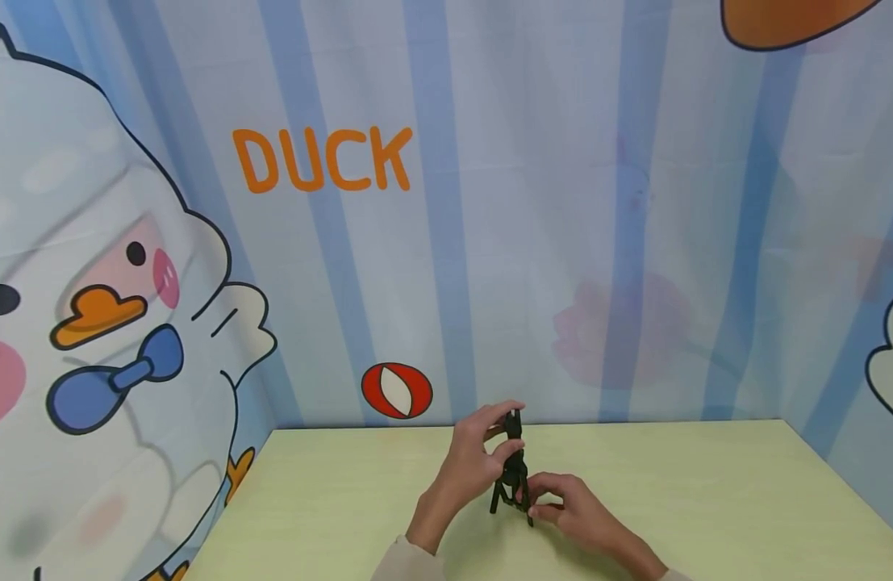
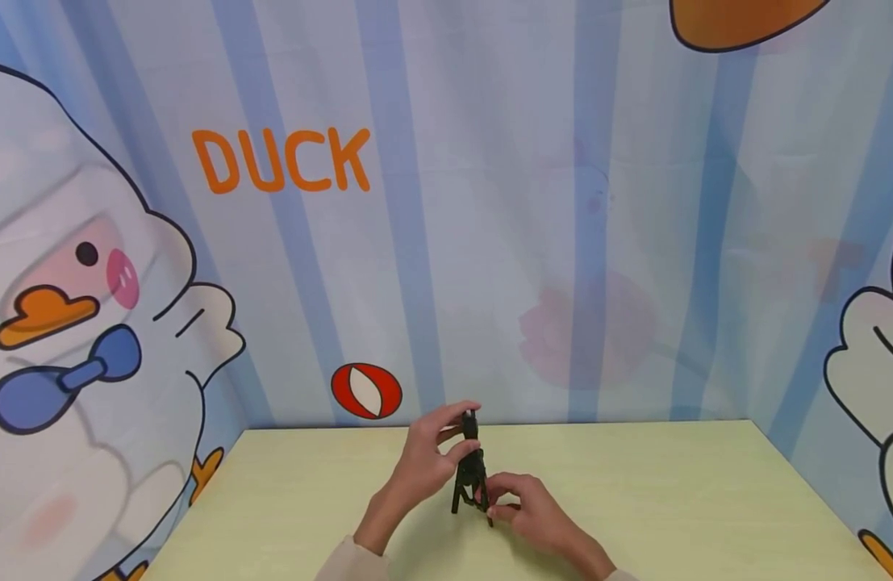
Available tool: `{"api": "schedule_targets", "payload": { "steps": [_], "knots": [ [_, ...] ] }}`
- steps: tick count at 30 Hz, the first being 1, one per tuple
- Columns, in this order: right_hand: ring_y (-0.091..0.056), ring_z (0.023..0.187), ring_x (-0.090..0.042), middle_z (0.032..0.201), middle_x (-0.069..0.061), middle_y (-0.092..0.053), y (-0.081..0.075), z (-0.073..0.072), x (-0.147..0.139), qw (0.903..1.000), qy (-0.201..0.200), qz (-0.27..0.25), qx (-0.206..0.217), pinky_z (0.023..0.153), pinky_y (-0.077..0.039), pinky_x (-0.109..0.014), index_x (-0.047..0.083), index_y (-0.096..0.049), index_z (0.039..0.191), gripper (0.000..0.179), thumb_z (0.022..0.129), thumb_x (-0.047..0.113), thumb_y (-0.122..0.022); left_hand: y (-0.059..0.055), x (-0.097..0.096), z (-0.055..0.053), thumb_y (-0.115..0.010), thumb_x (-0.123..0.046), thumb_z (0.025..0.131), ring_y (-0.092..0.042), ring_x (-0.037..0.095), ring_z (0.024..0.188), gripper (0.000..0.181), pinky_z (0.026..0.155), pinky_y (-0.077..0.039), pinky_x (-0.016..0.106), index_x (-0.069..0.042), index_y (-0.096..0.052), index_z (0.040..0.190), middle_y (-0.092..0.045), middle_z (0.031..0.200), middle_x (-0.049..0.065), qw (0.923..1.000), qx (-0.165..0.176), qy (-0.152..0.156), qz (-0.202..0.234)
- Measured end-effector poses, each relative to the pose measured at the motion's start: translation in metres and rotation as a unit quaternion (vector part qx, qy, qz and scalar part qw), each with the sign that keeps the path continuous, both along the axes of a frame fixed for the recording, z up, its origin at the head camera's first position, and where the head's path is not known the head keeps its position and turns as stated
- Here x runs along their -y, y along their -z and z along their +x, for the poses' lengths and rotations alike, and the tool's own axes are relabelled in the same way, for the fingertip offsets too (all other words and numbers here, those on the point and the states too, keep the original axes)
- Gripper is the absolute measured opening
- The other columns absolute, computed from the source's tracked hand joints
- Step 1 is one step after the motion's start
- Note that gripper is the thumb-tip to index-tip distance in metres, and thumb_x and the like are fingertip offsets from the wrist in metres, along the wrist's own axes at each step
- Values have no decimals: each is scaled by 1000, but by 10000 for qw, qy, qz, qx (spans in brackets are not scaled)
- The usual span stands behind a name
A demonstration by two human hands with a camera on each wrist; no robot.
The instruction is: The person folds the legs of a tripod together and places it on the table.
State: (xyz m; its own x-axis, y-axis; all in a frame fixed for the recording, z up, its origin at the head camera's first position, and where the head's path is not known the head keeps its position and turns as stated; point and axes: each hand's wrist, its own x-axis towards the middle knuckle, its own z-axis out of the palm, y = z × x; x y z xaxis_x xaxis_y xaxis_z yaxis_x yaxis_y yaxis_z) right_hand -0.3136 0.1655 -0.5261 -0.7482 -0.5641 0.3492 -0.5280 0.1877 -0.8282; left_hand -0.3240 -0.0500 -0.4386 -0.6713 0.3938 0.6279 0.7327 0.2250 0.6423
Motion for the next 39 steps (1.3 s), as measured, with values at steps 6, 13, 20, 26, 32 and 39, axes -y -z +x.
{"api": "schedule_targets", "payload": {
  "steps": [6, 13, 20, 26, 32, 39],
  "knots": [
    [-71, 105, -21, 112, -15, -74, -1, -2, -4, 9997, -181, -136, 132, 92, -59, -35, 2, -74, 117, 22, 96, 2, -71, -1, 0, 1, -76, 8, 90, -67, 22, 118, 56, 98, -56, 31, -15, -63, 139, -67, 130, 6, 10000, 51, -3, -19],
    [-72, 99, -19, 107, -11, -75, -2, -4, -2, 9995, -86, 22, -303, 90, -60, -35, 3, -74, 113, 19, 94, 3, -73, -2, 0, 1, -76, 7, 90, -66, 22, 119, 55, 98, -57, 40, -15, -63, 139, -66, 131, 6, 10000, 60, 8, -41],
    [-72, 99, -16, 105, -7, -74, -4, -1, 1, 9962, 7, 209, -844, 86, -61, -37, 6, -73, 111, 17, 95, 2, -72, -1, 0, 1, -75, 6, 91, -67, 22, 118, 54, 98, -57, 38, -16, -63, 139, -66, 128, 7, 10000, -12, -5, -62],
    [-72, 100, -16, 105, -8, -74, -5, -1, 2, 9966, 7, 209, -798, 86, -62, -37, 6, -73, 113, 18, 95, 2, -72, -2, 1, 2, -75, 6, 92, -66, 21, 119, 52, 99, -56, 36, -17, -63, 138, -66, 126, 6, 9999, 1, -50, -114],
    [-73, 96, -18, 103, -9, -75, -6, -1, 4, 9977, 60, 156, -652, 85, -62, -35, 4, -74, 112, 18, 94, 0, -74, -2, 2, 4, -77, 1, 92, -67, 22, 115, 50, 98, -57, 38, -16, -64, 138, -66, 122, 7, 9987, -295, -370, -210],
    [-73, 95, -17, 106, -9, -75, -6, 2, 7, 9991, 170, 134, -367, 86, -61, -34, 3, -74, 114, 19, 95, 1, -73, -5, 0, 7, -81, -11, 92, -68, 17, 99, 39, 84, -61, 30, -13, -71, 129, -64, 116, 4, 9937, -763, -819, -21]
  ]
}}
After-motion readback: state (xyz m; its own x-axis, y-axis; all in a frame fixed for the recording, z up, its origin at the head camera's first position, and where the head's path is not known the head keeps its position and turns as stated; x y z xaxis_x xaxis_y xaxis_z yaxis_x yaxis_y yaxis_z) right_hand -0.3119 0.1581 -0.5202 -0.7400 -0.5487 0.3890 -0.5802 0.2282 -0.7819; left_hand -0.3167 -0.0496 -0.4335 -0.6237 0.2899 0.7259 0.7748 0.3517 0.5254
